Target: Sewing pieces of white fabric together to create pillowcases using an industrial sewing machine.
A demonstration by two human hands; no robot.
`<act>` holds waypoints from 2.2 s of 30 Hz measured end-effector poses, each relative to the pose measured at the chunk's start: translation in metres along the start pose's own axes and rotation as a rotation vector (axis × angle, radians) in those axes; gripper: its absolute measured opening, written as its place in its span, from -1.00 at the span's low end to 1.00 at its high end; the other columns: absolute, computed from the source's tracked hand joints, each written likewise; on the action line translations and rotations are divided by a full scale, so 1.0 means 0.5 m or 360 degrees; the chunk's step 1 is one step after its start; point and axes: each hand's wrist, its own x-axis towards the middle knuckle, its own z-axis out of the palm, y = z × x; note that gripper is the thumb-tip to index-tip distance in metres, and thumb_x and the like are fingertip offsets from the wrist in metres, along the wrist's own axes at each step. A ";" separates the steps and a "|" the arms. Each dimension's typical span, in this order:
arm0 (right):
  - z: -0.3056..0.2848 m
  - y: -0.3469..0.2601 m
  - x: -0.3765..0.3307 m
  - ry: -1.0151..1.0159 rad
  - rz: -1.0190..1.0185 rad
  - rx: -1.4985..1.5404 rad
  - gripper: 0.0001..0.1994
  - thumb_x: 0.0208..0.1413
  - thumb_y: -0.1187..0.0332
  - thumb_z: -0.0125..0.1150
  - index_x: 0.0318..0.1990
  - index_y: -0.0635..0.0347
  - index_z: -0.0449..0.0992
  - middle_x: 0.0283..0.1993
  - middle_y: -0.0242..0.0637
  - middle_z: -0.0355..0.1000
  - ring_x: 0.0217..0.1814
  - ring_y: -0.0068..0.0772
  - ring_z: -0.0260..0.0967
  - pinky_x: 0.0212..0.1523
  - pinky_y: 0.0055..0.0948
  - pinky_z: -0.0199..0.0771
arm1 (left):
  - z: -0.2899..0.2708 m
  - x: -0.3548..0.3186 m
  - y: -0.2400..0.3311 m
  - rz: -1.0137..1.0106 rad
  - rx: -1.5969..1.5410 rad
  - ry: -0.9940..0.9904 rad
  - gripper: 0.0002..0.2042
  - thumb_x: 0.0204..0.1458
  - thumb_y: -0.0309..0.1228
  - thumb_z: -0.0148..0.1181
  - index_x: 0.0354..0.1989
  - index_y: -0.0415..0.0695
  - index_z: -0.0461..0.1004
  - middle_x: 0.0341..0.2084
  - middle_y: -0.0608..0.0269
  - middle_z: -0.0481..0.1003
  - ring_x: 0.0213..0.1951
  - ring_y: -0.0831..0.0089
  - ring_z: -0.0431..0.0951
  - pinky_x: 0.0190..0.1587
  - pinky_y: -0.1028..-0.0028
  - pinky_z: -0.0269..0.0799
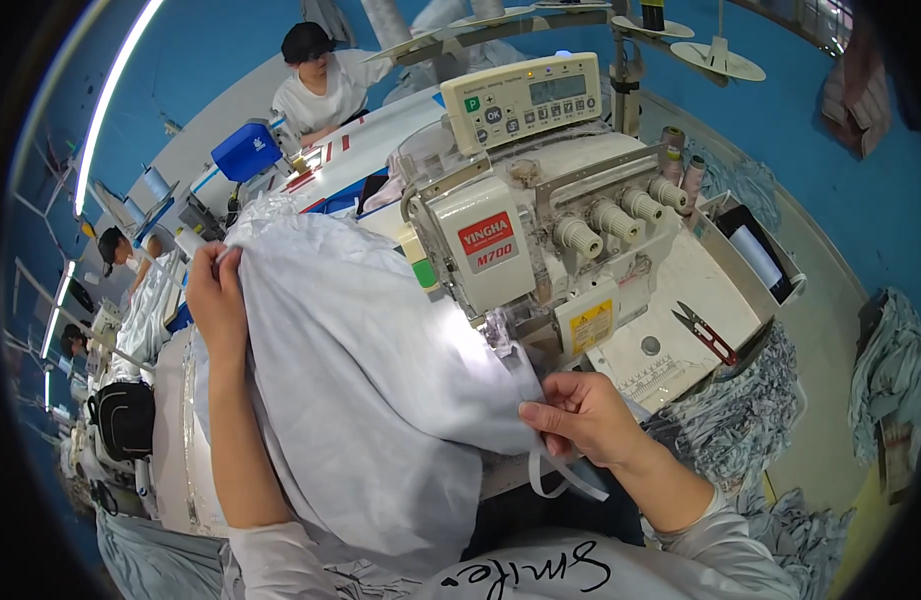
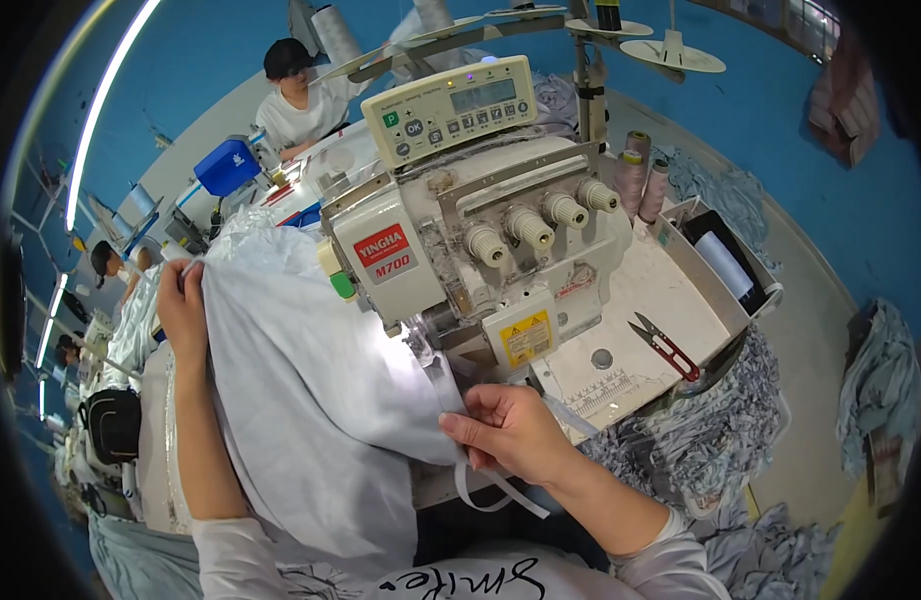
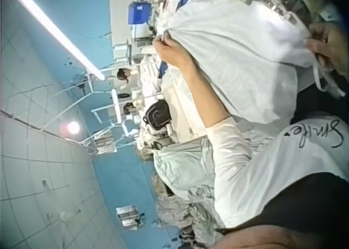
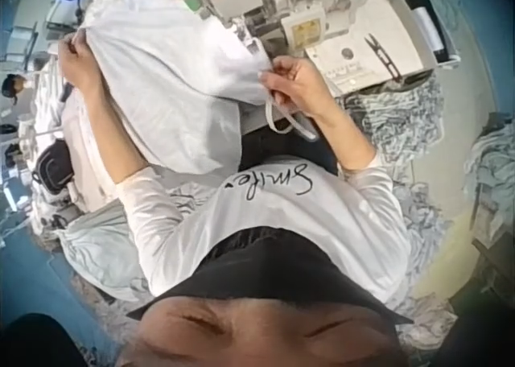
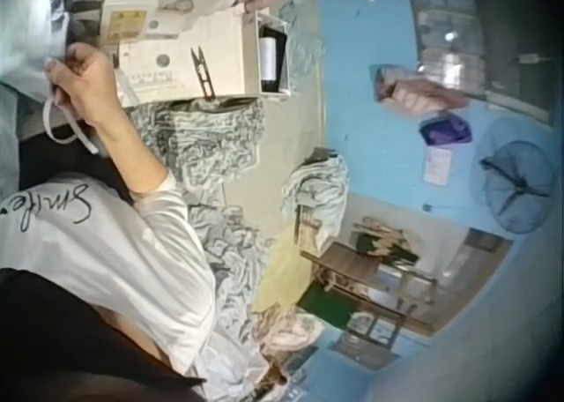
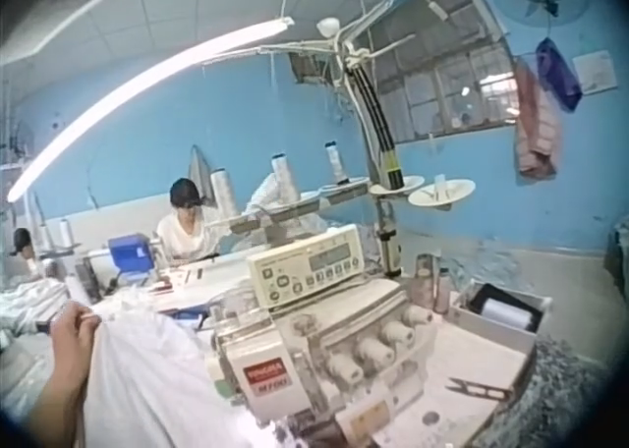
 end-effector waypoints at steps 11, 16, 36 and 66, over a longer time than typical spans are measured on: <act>-0.003 0.020 0.001 0.0082 -0.0011 0.0154 -0.83 0.05 0.35 0.21 -0.46 0.23 0.41 -0.62 -0.41 0.37 -0.73 -0.70 0.25 -0.74 -0.73 0.18 | 0.024 -0.072 0.181 0.0509 -0.0415 -0.0410 -0.50 -0.26 -0.39 0.37 -0.08 -0.21 0.37 -0.10 0.06 0.40 0.00 0.11 0.36 0.05 0.32 0.22; 0.009 0.021 -0.006 0.0024 -0.0011 0.0282 -0.83 0.08 0.32 0.18 -0.42 0.21 0.41 -0.60 -0.42 0.38 -0.70 -0.71 0.26 -0.72 -0.73 0.17 | -0.064 -0.198 0.373 0.1208 -0.0483 -0.1608 -0.33 -0.27 -0.23 0.35 0.10 -0.14 0.29 0.07 0.12 0.29 0.10 0.15 0.29 0.12 0.19 0.17; 0.015 0.021 -0.017 0.0630 -0.1768 -0.2008 -0.72 -0.21 0.48 0.31 -0.23 0.09 0.54 -0.33 -0.40 0.28 -0.48 -0.52 0.26 -0.51 -0.56 0.28 | -0.019 -0.233 0.332 0.1319 -0.0917 -0.1000 -0.80 -0.29 -0.58 0.20 -0.39 -0.21 0.52 -0.33 0.19 0.53 -0.23 0.26 0.58 -0.31 0.46 0.53; -0.043 0.141 -0.206 0.0603 -0.0529 -0.1713 -0.58 -0.09 0.14 0.30 -0.10 0.17 0.44 -0.24 -0.27 0.40 -0.56 -0.40 0.37 -0.55 -0.44 0.41 | -0.020 -0.174 0.256 0.0588 -0.0770 -0.0784 -0.67 -0.20 -0.67 0.07 -0.17 -0.25 0.46 -0.25 0.08 0.50 -0.17 0.17 0.50 -0.15 0.42 0.42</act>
